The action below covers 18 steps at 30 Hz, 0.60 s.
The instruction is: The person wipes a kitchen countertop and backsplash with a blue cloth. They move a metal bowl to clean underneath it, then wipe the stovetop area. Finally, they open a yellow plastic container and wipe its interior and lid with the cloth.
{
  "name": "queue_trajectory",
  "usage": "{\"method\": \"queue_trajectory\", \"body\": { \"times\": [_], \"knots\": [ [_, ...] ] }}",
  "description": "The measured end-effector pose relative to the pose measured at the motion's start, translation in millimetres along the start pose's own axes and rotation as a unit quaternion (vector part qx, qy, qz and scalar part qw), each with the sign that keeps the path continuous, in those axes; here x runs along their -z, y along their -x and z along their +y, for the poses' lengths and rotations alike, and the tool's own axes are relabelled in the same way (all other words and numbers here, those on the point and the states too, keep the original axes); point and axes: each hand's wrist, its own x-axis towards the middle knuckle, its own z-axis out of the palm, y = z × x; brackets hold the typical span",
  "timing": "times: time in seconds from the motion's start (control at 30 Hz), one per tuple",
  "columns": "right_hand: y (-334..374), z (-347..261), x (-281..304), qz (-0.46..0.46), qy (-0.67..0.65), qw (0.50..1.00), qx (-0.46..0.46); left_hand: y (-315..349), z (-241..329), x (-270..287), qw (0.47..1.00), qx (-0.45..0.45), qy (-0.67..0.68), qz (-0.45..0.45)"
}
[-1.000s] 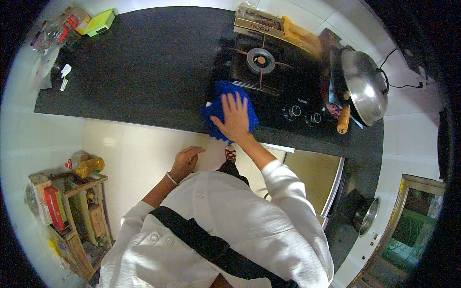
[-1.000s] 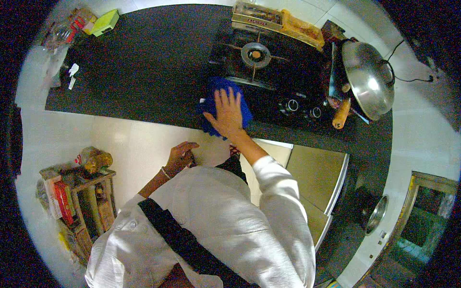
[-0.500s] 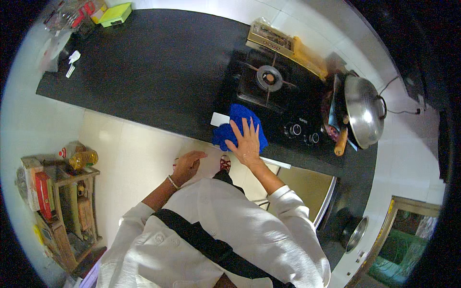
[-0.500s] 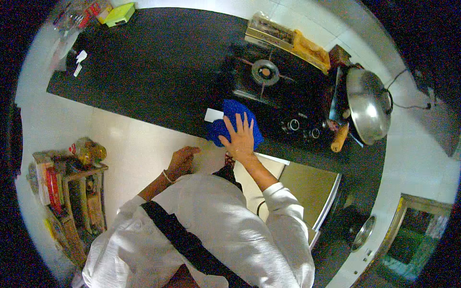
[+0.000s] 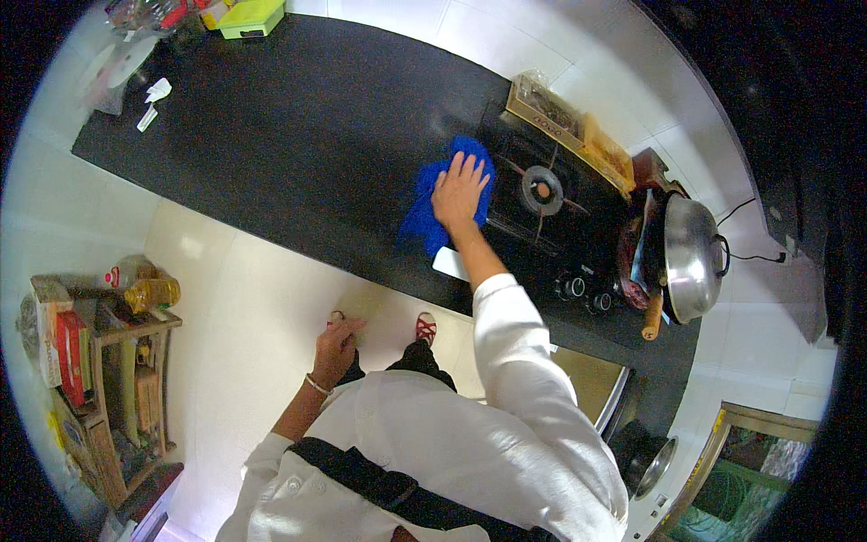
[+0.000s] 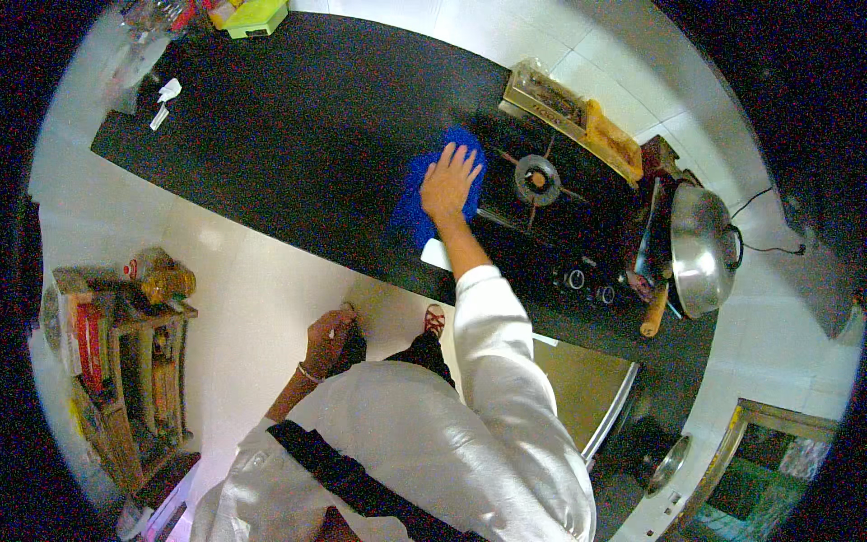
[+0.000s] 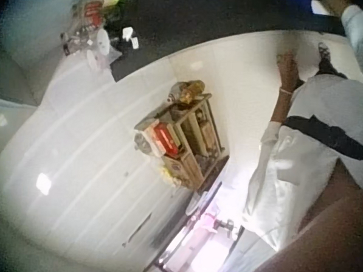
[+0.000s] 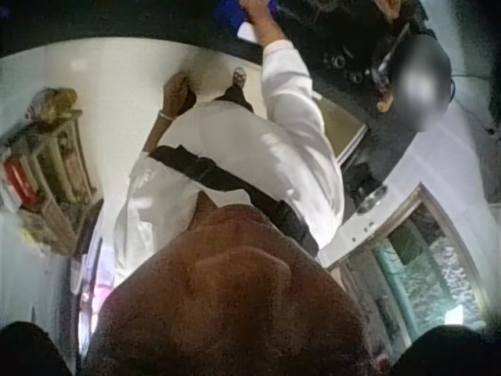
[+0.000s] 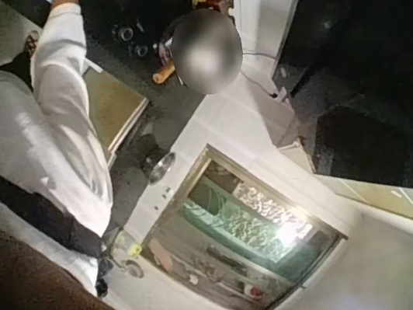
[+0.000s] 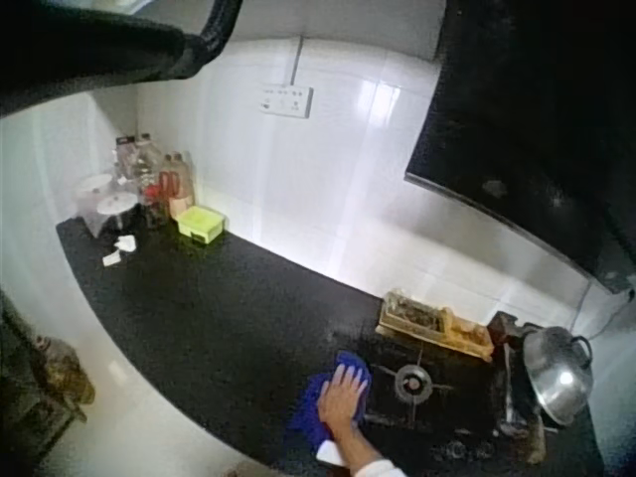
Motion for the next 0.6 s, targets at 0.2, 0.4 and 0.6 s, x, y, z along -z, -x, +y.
{"method": "queue_trajectory", "body": {
  "times": [0.2, 0.4, 0.6],
  "knots": [
    [-50, 9, -12, -0.025, -0.008, 0.998, -0.059, 9, -23, 47, 1.0, -0.005, 0.017, 0.023],
    [-3, -31, 18, -0.053, 0.032, 0.997, -0.051, -1, -39, 92, 0.997, -0.008, -0.004, 0.079],
    [-35, -24, 0, -0.04, 0.056, 0.992, -0.105, -62, -34, 93, 0.993, -0.059, -0.016, 0.1]
  ]
}}
